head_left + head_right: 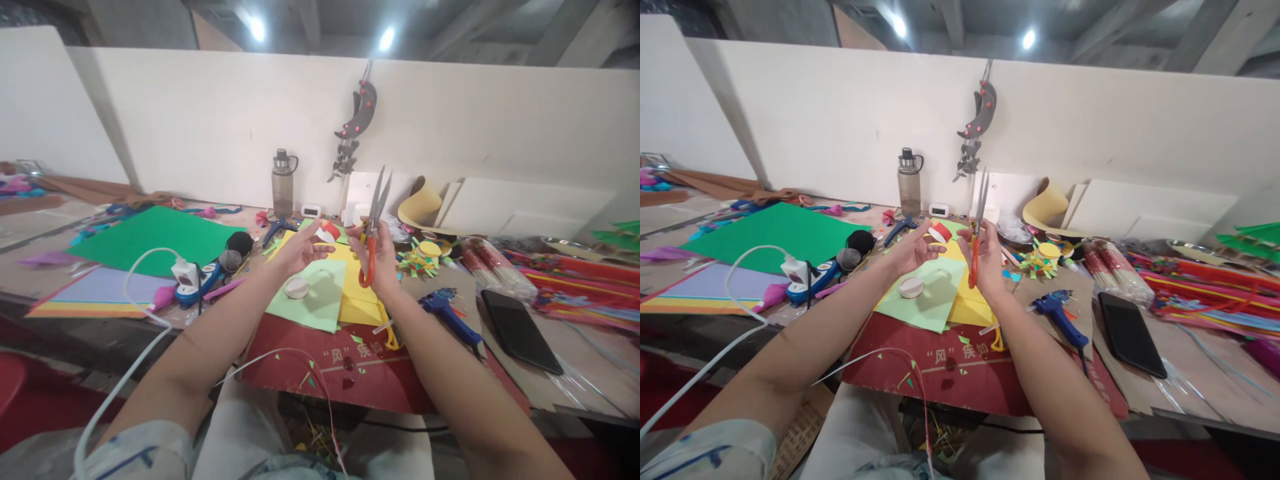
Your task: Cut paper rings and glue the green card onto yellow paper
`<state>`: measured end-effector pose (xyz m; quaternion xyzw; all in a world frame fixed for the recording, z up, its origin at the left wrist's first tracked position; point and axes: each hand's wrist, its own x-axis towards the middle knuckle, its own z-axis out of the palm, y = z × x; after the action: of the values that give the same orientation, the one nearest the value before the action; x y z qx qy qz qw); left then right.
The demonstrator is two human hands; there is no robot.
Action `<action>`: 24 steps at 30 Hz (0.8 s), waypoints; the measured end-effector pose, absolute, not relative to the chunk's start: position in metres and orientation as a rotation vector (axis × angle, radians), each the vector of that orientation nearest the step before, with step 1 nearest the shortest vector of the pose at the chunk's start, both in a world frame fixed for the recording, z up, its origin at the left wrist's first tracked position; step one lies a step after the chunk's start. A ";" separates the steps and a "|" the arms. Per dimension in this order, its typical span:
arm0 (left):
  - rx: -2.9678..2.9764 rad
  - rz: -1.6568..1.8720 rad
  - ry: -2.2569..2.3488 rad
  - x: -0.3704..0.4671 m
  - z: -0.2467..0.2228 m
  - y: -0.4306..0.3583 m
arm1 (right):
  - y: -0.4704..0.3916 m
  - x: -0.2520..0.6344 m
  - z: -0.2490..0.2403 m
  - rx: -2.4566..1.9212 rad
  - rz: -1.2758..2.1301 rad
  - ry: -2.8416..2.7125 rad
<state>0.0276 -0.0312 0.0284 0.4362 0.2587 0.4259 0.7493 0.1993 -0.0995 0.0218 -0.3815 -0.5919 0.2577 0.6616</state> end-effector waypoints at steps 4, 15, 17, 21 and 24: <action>1.036 0.879 0.584 0.031 0.020 -0.032 | -0.098 0.199 0.022 -0.881 0.662 -1.413; 1.115 0.862 0.511 0.029 0.016 -0.030 | -0.086 0.201 0.012 -0.791 0.879 -1.240; 1.111 0.890 0.477 0.028 0.018 -0.031 | -0.085 0.199 0.010 -0.778 0.945 -1.170; 1.114 0.945 0.415 0.028 0.021 -0.036 | -0.085 0.196 0.009 -0.751 1.100 -1.040; 1.119 0.988 0.398 0.028 0.022 -0.037 | -0.085 0.195 0.010 -0.699 1.124 -0.968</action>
<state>0.0276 -0.0375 0.0222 0.5056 0.1800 0.4461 0.7162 0.1948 -0.0851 0.0097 -0.3117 -0.4317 0.5012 0.6822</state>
